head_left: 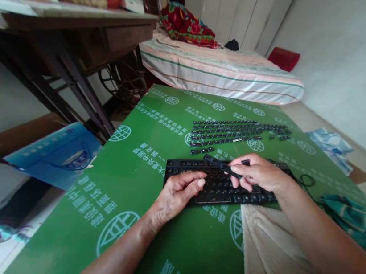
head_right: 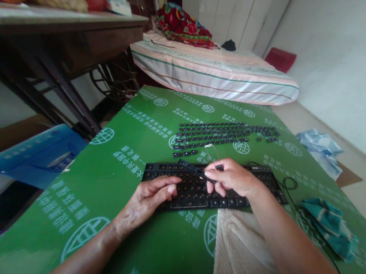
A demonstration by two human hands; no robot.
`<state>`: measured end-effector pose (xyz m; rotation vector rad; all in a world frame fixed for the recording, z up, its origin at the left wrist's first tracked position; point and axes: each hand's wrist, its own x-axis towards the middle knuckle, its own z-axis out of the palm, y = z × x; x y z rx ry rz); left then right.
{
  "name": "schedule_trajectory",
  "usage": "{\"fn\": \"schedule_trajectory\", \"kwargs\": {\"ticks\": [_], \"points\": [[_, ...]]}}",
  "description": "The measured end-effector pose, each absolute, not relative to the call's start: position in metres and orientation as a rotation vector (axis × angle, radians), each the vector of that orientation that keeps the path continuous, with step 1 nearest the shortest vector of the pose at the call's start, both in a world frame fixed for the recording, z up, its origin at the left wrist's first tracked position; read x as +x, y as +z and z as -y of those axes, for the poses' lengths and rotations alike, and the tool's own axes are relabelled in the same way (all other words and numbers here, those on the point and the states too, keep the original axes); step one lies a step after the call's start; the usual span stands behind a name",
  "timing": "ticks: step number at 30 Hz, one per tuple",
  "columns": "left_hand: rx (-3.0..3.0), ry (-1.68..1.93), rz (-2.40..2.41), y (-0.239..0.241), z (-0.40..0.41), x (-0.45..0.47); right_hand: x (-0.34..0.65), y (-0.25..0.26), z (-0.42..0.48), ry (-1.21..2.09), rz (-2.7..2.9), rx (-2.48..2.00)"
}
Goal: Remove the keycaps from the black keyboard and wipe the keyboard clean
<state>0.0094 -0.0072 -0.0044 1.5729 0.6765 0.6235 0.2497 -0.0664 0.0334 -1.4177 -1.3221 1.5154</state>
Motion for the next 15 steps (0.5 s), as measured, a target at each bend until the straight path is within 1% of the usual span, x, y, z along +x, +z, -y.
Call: {"fn": "schedule_trajectory", "kwargs": {"ticks": [15], "points": [[1.768,0.644,-0.646,-0.002,0.005,0.009,0.264,0.035,0.055,1.505,1.267,-1.448]]}}
